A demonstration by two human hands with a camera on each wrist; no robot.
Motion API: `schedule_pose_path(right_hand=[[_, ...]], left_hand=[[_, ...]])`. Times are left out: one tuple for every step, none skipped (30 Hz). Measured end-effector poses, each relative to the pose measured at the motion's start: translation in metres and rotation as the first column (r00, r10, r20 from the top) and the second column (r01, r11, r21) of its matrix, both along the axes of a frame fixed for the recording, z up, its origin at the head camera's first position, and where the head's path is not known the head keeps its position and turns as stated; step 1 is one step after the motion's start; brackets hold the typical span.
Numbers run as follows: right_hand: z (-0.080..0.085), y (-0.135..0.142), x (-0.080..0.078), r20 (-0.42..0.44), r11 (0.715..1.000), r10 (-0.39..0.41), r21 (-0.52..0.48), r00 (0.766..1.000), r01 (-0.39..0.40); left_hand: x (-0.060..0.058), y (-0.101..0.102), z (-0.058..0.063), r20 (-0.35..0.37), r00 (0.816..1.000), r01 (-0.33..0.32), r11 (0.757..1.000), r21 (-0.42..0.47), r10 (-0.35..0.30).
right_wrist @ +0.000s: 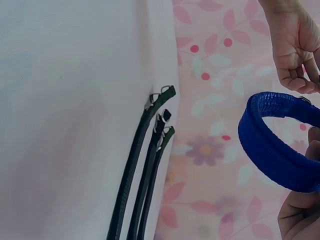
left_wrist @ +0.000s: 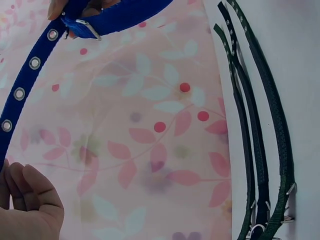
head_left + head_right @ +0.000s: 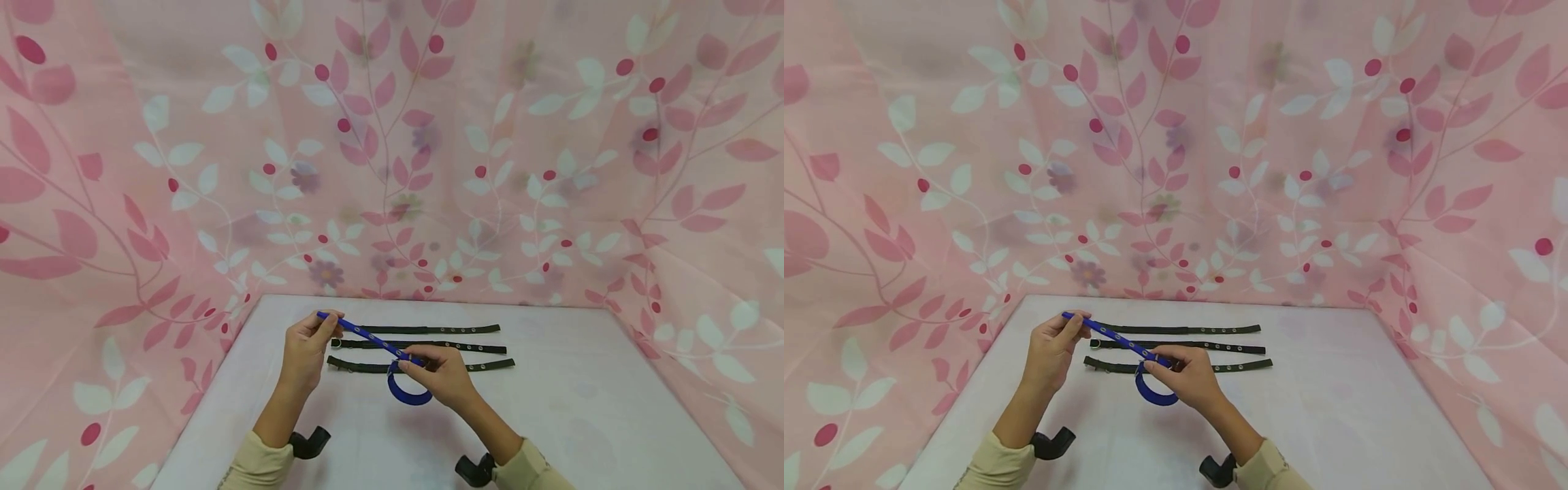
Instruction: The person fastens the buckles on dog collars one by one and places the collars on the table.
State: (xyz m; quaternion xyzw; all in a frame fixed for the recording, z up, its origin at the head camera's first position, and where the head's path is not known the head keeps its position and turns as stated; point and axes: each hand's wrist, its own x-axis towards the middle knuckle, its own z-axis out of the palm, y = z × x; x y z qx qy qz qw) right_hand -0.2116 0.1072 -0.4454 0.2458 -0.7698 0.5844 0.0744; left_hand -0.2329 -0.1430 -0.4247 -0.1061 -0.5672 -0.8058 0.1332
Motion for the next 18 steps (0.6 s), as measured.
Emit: schedule_pose_path(right_hand=[[0.004,-0.001,0.002,-0.007,1.0,0.003,-0.004,1.0,-0.003],[0.008,-0.002,0.004,-0.009,1.0,0.004,-0.005,1.0,-0.004],[0.012,-0.002,0.006,-0.016,1.0,0.008,-0.006,1.0,-0.008],[0.016,-0.003,0.009,-0.017,1.0,0.009,-0.01,1.0,-0.009],[0.019,-0.003,0.011,-0.014,1.0,0.013,-0.015,1.0,-0.013],[0.021,-0.003,0.012,-0.011,1.0,0.016,-0.02,1.0,-0.016],[0.022,-0.003,0.013,-0.011,1.0,0.017,-0.022,1.0,-0.017],[0.022,-0.003,0.013,-0.014,0.999,0.019,-0.027,1.0,-0.019],[0.022,-0.003,0.014,-0.017,0.999,0.018,-0.03,1.0,-0.019],[0.021,-0.004,0.013,-0.015,0.999,0.016,-0.033,1.0,-0.017],[0.019,-0.004,0.012,-0.016,0.999,0.013,-0.032,1.0,-0.014],[0.017,-0.004,0.01,-0.013,0.999,0.008,-0.031,1.0,-0.008],[0.012,-0.004,0.008,-0.016,0.999,0.004,-0.031,1.0,-0.004],[0.007,-0.003,0.005,-0.013,1.0,0.001,-0.031,1.0,-0.002],[0.006,-0.003,0.004,-0.015,1.0,0.003,-0.03,1.0,-0.003],[0.001,-0.003,0.001,-0.014,1.0,0.004,-0.031,1.0,-0.004],[0.0,-0.003,0.001,-0.01,1.0,0.002,-0.031,1.0,-0.003],[0.001,-0.002,0.002,-0.01,0.999,0.003,-0.032,1.0,-0.003]], left_hand=[[0.0,0.0,0.001,-0.005,1.0,-0.001,1.0,0.002,0.001],[0.0,-0.001,0.001,-0.01,1.0,-0.002,1.0,0.001,0.002],[0.001,-0.001,0.002,-0.012,1.0,-0.004,1.0,0.002,0.004],[0.001,-0.001,0.002,-0.009,1.0,-0.006,1.0,0.002,0.006],[0.001,-0.002,0.002,-0.005,1.0,-0.008,1.0,0.004,0.008],[0.002,-0.002,0.003,-0.002,1.0,-0.008,1.0,0.005,0.008],[0.002,-0.002,0.003,0.001,1.0,-0.01,1.0,0.003,0.01],[0.003,-0.002,0.003,0.004,1.0,-0.012,1.0,0.003,0.012],[0.003,-0.002,0.003,0.007,1.0,-0.013,1.0,0.006,0.013],[0.003,-0.003,0.003,0.007,1.0,-0.015,1.0,0.006,0.015],[0.003,-0.003,0.003,0.008,1.0,-0.015,1.0,0.009,0.015],[0.004,-0.003,0.003,0.008,1.0,-0.017,1.0,0.009,0.017],[0.004,-0.003,0.003,0.009,1.0,-0.018,1.0,0.008,0.018],[0.004,-0.003,0.003,0.009,1.0,-0.019,1.0,0.008,0.018],[0.003,-0.004,0.003,0.01,1.0,-0.02,1.0,0.007,0.019],[0.003,-0.004,0.002,0.01,1.0,-0.02,1.0,0.005,0.02],[0.003,-0.004,0.002,0.014,1.0,-0.019,1.0,0.005,0.019],[0.003,-0.004,0.001,0.015,1.0,-0.019,1.0,0.004,0.019]])
